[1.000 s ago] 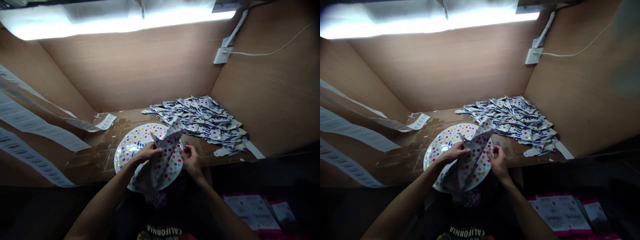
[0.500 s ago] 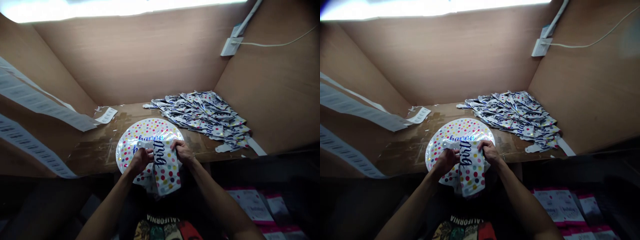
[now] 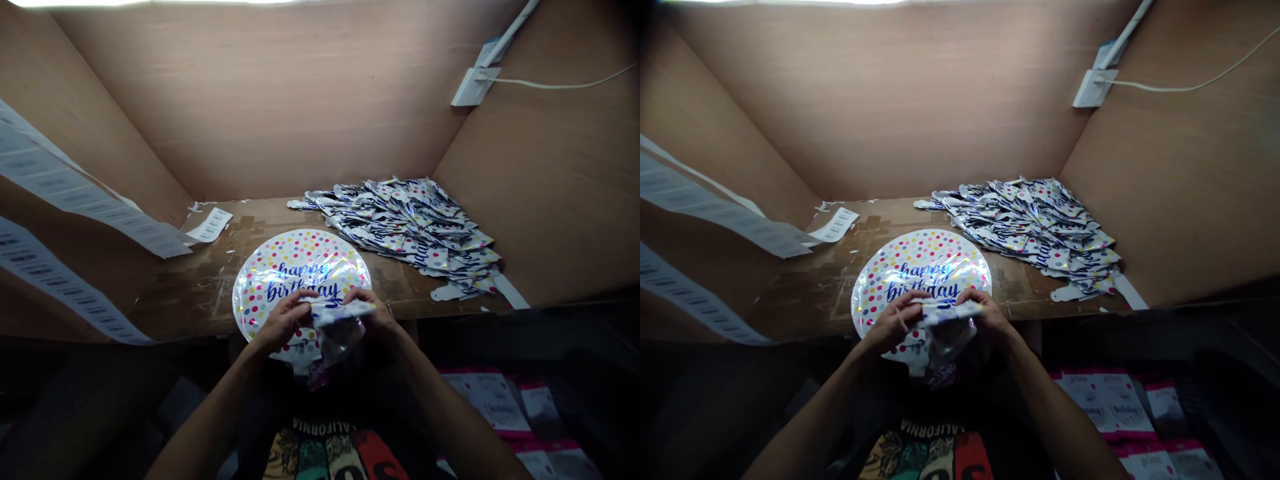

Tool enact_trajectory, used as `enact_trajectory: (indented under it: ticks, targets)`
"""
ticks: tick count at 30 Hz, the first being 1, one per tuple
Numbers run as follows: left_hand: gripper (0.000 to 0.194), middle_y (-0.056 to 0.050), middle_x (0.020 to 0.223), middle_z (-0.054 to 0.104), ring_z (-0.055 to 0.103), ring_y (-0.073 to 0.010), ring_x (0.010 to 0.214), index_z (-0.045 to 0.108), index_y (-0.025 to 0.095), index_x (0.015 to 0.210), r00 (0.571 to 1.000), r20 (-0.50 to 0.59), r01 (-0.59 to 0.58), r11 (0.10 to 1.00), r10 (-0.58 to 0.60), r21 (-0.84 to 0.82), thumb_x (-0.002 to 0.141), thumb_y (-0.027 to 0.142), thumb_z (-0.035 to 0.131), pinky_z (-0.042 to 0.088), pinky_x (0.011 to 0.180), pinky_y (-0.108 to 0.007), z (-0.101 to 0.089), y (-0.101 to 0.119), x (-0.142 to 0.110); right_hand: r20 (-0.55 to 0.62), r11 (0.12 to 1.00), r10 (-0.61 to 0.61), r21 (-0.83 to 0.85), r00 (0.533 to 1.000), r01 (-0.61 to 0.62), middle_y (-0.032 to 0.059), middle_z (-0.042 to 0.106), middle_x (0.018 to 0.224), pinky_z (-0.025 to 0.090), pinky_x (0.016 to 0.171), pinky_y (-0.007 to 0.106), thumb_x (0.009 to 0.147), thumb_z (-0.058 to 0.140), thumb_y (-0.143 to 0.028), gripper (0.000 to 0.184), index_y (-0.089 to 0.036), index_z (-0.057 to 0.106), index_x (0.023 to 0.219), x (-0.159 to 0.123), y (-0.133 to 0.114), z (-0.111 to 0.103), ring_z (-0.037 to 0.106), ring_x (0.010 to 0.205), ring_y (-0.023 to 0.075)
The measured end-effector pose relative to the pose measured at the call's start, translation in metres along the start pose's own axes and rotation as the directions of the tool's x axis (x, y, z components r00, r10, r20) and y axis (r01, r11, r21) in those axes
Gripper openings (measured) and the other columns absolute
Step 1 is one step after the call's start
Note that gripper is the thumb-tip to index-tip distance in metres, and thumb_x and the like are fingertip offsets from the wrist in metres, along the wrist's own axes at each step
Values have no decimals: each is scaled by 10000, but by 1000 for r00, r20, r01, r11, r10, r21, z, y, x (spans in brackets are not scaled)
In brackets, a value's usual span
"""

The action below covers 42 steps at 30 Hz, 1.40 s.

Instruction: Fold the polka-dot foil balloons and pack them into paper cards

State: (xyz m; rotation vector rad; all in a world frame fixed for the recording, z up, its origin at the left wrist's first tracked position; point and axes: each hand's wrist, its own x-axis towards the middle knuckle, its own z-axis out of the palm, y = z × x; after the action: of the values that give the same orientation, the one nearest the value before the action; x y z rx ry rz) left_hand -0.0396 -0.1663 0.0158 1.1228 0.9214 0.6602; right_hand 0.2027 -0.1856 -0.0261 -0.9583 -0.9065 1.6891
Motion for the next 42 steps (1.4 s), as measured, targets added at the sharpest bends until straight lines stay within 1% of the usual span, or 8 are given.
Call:
enact_trajectory:
  ticks: [11, 16, 24, 27, 32, 35, 38, 42]
  targets:
    - [311, -31, 665, 627, 546, -180, 585, 592, 218, 814, 938, 91, -236, 424, 334, 874, 1021, 380, 426, 336, 586, -281, 23, 10, 21, 199, 912, -34, -396, 979, 112, -26, 586, 727, 395, 583, 218, 911, 641, -582, 394, -189, 659, 929, 9, -29, 8, 500, 646, 122]
    - [311, 17, 581, 612, 564, -161, 512, 557, 232, 788, 926, 87, -287, 537, 366, 793, 1026, 411, 469, 383, 557, -255, 16, 19, 11, 196, 560, -368, -733, 909, 385, -18, 528, 644, 351, 580, 257, 981, 570, -473, 404, -196, 589, 687, 16, -68, 7, 431, 611, 126]
    - [215, -59, 977, 700, 634, -235, 879, 627, 222, 949, 943, 283, -321, 261, 174, 910, 830, 354, 749, 471, 763, -309, -34, 11, -7, -449, 420, -794, -893, 410, -163, 236, 674, 1153, 411, 945, 405, 1066, 355, -427, 485, -24, 624, 1078, 79, -260, -122, 610, 1081, 253]
    - [189, -97, 1031, 666, 584, -256, 941, 634, 202, 941, 942, 306, -327, 178, 135, 928, 812, 295, 735, 454, 817, -336, -53, -11, -2, -389, 354, -765, -920, 513, -169, 374, 568, 1314, 363, 987, 469, 1004, 537, -369, 529, 90, 532, 1268, 95, -237, -143, 589, 1126, 262]
    - [323, -40, 807, 613, 537, -166, 735, 610, 188, 763, 949, 298, -311, 464, 102, 830, 1000, 374, 493, 404, 711, -272, -78, -30, 13, 214, 192, -393, -932, 894, 308, 73, 744, 995, 486, 801, 299, 902, 743, -415, 301, -167, 719, 1071, 52, -86, -64, 647, 830, 175]
    - [388, -2, 688, 562, 481, -146, 653, 583, 178, 725, 975, 206, -219, 510, 82, 832, 1005, 423, 474, 357, 653, -264, -81, -27, 23, 527, 77, -116, -840, 842, 536, 120, 692, 1199, 472, 919, 371, 802, 828, -503, 595, -201, 645, 1281, 22, -12, -13, 631, 1063, 269]
    - [422, 17, 605, 510, 442, -136, 598, 547, 176, 670, 990, 136, -136, 520, 39, 843, 1007, 412, 452, 323, 600, -261, -79, -13, 32, 455, 11, -112, -888, 883, 459, 116, 704, 1052, 418, 930, 385, 979, 610, -377, 246, -176, 657, 1114, 24, 14, 3, 627, 975, 250]
    - [346, -17, 721, 632, 565, -178, 707, 625, 186, 760, 938, -15, -155, 458, 346, 875, 1011, 363, 466, 427, 688, -286, -81, 19, 30, 335, 255, -26, -909, 942, 330, 18, 609, 734, 380, 693, 277, 1028, 420, -380, 343, -197, 550, 769, 70, -15, -7, 526, 690, 160]
